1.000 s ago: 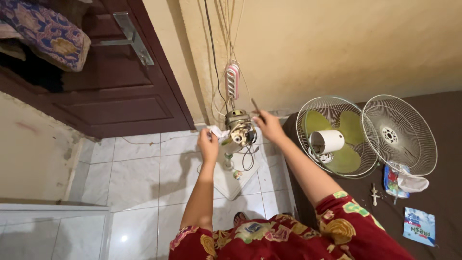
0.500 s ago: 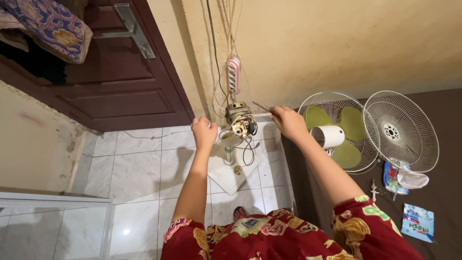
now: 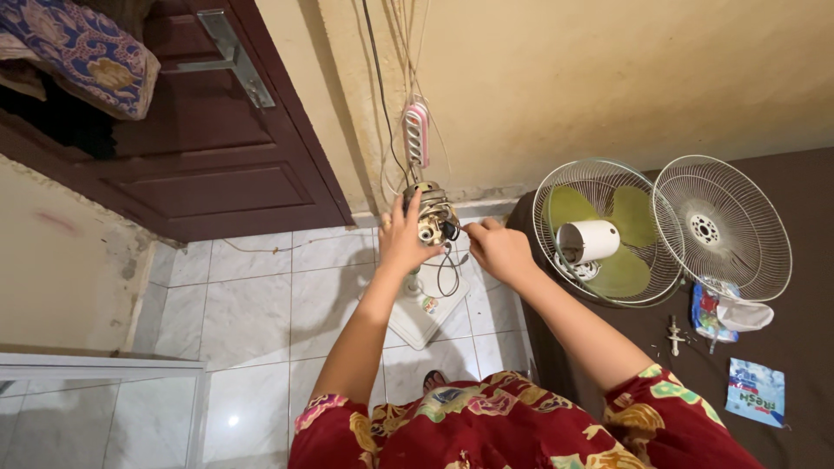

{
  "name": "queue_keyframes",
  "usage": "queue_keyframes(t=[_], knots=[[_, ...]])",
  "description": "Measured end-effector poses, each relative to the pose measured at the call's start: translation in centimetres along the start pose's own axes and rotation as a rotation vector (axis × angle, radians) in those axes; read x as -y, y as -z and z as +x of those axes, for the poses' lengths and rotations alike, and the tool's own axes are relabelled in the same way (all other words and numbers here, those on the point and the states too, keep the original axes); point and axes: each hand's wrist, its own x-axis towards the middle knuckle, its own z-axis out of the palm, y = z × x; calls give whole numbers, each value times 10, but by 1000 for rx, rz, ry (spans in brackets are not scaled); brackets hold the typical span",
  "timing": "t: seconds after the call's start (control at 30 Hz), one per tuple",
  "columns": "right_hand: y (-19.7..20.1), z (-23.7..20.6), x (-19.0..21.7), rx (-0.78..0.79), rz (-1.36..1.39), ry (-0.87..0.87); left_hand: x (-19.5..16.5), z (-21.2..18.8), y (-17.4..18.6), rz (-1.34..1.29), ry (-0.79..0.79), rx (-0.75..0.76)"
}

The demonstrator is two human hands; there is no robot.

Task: The person services a ceiling fan hanging from the ceiling. They unscrew and detach the motor housing by hand, wipe components with a tissue, handle the fan blades and cage, and use a screwdriver to work on the motor parts while holding the assembly steady.

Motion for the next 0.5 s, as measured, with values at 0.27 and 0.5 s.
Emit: queue_keyframes(t=[0.27, 0.5], knots=[[9, 18, -13, -19, -286, 135, -2, 17, -13, 102, 88, 7], [-24, 15, -2, -37, -372, 141, 0, 26, -15, 98, 116, 28]])
